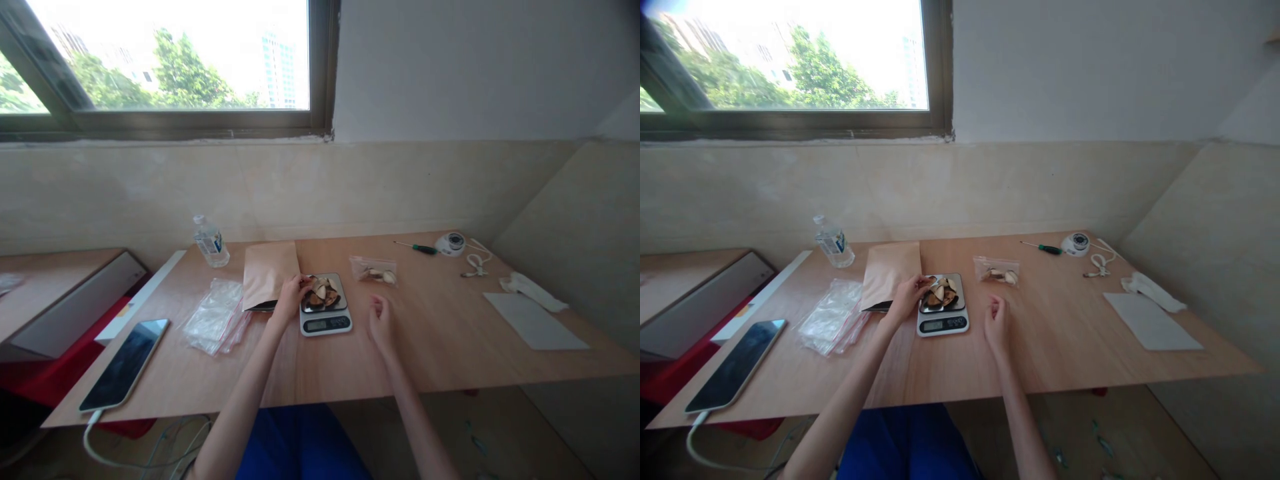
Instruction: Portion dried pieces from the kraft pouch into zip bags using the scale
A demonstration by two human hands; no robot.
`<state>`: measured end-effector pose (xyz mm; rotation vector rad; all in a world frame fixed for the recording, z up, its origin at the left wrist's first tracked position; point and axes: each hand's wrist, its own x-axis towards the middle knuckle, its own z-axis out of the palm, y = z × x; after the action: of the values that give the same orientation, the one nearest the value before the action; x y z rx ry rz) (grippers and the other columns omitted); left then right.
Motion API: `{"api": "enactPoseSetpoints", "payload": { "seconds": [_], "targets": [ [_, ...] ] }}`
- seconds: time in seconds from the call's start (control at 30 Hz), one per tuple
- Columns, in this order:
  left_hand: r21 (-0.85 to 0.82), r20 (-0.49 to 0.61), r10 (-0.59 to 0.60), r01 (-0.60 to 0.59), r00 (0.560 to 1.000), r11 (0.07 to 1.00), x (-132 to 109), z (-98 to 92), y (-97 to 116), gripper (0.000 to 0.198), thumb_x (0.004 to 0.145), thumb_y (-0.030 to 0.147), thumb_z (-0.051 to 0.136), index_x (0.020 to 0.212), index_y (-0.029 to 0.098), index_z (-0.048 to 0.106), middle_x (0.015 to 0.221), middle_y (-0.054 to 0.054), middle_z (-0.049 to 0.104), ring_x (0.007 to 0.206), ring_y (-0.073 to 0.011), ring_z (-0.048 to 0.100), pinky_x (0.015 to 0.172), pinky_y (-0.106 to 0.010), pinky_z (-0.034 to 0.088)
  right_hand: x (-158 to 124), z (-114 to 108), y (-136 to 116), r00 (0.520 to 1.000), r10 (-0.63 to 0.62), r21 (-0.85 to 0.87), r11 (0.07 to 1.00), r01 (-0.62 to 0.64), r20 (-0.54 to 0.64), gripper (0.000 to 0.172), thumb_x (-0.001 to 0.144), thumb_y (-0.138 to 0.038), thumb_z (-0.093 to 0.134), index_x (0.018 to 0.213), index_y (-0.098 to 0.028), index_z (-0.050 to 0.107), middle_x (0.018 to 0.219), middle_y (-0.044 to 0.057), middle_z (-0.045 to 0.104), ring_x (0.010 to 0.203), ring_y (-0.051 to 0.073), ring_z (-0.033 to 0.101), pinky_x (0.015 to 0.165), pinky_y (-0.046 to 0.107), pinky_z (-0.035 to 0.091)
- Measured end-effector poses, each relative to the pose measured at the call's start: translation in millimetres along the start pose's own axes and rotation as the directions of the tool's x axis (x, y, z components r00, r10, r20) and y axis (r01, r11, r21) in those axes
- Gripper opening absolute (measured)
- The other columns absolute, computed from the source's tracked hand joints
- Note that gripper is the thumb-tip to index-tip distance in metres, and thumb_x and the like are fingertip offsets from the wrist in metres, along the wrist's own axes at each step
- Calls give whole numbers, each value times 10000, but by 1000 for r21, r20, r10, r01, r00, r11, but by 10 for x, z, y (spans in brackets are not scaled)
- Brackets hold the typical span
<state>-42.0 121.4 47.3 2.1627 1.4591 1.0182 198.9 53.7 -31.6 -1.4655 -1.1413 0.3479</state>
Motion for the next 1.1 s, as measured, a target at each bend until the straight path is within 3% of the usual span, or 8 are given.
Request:
{"api": "enactPoseSetpoints", "payload": {
  "seconds": [0.2,0.33,0.57,0.63,0.7,0.83,0.97,1.1],
  "targets": [
    [-4,104,53,-53,993,999,-49,-17,-63,282,894,288,419,1061,174,616,1098,-70,652,999,-178,604,868,-284,455,-4,2,-20,1000,22,16,1000,-22,1,261,788,-280,416,998,-173,529,953,97,585,791,195,552,720,338,459],
    [58,106,27,-33,994,998,-138,-30,-148,389,938,302,271,1169,176,558,1173,-84,625,1087,-187,564,946,-343,403,5,2,7,1000,15,12,1000,-15,11,258,783,-269,414,997,-172,522,965,102,574,798,197,545,726,342,456],
    [151,112,11,-28,994,988,-208,-210,-278,315,880,207,370,1101,238,593,1203,-55,608,1196,-234,472,1008,-463,291,5,3,7,1000,2,9,1000,-2,10,255,784,-267,413,995,-172,519,965,104,571,805,202,542,718,347,458],
    [130,58,31,-39,998,991,-290,-271,-252,322,878,199,351,1098,224,584,1185,-61,613,1169,-220,493,984,-429,331,6,1,4,1000,4,6,1000,-4,12,254,786,-267,412,996,-172,517,963,103,570,803,201,542,719,347,459],
    [86,-78,19,-12,997,996,-432,-304,-219,305,867,185,341,1033,197,596,1095,-71,637,1070,-203,548,918,-375,399,6,-1,1,1000,11,7,1000,-12,15,254,789,-269,412,999,-173,517,957,100,571,796,200,543,717,347,460],
    [79,-350,-167,207,922,975,-803,-271,-241,258,831,158,345,820,181,602,858,-67,636,862,-208,590,800,-350,462,3,-1,-12,1000,13,4,1000,-13,11,245,794,-276,410,988,-178,523,951,96,574,791,198,540,722,351,459],
    [252,-356,-179,278,917,927,-1010,-186,-364,251,791,126,360,873,145,597,904,-115,599,914,-253,565,842,-412,452,3,2,-14,1000,13,3,1000,-13,7,257,777,-261,406,987,-176,528,954,96,569,803,200,538,733,352,456],
    [297,-335,-172,277,926,914,-1008,-167,-394,259,794,124,368,931,114,588,905,-137,568,926,-278,553,841,-442,452,13,-6,7,1000,18,1,1000,-18,24,262,762,-250,404,972,-175,543,960,97,576,812,204,539,738,353,452]
  ]
}}
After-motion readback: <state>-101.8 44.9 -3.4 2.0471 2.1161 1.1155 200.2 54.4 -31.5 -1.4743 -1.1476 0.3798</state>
